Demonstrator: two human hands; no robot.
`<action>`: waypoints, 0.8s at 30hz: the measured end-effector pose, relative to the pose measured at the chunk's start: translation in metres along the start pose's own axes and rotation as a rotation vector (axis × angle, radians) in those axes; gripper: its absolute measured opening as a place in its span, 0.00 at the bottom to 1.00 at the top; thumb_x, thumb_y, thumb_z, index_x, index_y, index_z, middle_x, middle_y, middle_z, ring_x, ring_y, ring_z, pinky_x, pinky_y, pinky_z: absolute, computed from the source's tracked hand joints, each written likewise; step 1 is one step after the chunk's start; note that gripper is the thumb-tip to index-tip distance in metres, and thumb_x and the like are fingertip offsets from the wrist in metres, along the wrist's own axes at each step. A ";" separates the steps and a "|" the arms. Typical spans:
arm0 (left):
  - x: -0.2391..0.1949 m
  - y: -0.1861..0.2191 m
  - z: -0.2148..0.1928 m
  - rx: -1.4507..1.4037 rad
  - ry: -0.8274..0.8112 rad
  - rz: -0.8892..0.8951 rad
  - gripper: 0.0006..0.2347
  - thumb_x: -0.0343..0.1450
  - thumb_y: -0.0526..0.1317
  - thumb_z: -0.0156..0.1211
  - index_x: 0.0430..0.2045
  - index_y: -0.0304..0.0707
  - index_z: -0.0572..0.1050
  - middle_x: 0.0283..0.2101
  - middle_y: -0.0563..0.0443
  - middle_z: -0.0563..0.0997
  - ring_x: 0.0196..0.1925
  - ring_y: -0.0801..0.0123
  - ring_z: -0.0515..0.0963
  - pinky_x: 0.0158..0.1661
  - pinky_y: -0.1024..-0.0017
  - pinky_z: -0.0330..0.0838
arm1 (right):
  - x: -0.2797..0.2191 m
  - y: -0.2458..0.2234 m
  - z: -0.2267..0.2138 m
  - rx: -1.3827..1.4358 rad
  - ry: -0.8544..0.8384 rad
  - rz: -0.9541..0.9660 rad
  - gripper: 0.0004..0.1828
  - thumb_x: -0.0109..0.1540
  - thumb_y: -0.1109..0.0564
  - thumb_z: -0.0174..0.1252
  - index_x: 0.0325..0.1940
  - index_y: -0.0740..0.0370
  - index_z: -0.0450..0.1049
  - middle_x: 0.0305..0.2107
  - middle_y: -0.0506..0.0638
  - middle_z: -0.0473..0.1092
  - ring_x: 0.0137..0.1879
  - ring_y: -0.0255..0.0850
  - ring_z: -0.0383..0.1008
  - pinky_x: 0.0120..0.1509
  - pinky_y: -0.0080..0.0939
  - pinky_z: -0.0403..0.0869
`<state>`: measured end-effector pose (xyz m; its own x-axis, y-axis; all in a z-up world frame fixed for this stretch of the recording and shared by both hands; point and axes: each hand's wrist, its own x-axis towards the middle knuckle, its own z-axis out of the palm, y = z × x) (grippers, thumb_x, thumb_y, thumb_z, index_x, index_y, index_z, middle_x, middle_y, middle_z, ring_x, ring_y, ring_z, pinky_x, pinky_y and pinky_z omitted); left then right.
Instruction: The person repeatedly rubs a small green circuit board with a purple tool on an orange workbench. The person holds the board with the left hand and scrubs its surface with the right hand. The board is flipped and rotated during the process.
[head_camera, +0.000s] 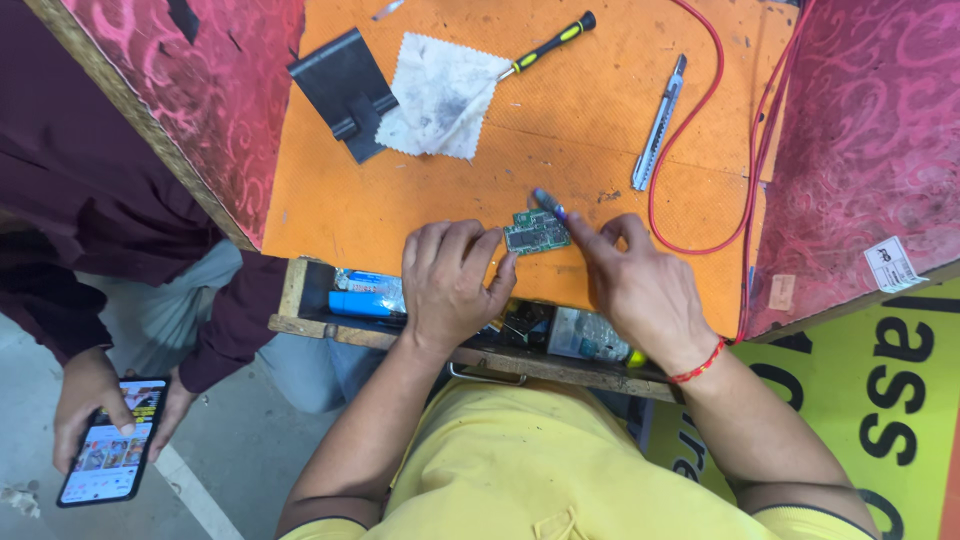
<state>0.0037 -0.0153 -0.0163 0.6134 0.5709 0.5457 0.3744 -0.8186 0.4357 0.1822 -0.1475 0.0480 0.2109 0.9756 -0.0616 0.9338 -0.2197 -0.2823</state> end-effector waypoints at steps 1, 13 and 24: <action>0.000 0.000 0.001 0.000 0.005 0.002 0.11 0.67 0.42 0.69 0.38 0.38 0.81 0.40 0.50 0.77 0.43 0.57 0.76 0.47 0.58 0.68 | -0.001 0.001 -0.001 0.016 -0.002 -0.028 0.30 0.60 0.60 0.58 0.67 0.46 0.72 0.41 0.53 0.71 0.24 0.53 0.73 0.26 0.51 0.73; -0.003 -0.001 0.001 -0.039 0.024 0.024 0.09 0.67 0.40 0.70 0.36 0.38 0.80 0.39 0.50 0.77 0.42 0.57 0.76 0.46 0.57 0.69 | 0.001 0.003 -0.006 -0.003 0.043 0.058 0.27 0.62 0.59 0.59 0.66 0.49 0.73 0.37 0.54 0.71 0.26 0.56 0.73 0.28 0.55 0.73; -0.031 0.053 0.023 -1.064 0.027 -0.595 0.14 0.71 0.30 0.65 0.51 0.29 0.76 0.41 0.49 0.86 0.43 0.76 0.86 0.47 0.74 0.81 | -0.013 -0.027 0.022 0.397 0.259 -0.136 0.22 0.59 0.65 0.62 0.58 0.65 0.71 0.39 0.58 0.72 0.38 0.54 0.77 0.39 0.49 0.75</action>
<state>0.0203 -0.0780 -0.0266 0.5208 0.8508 0.0697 -0.1721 0.0247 0.9848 0.1481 -0.1541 0.0349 0.2064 0.9519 0.2266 0.7865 -0.0236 -0.6171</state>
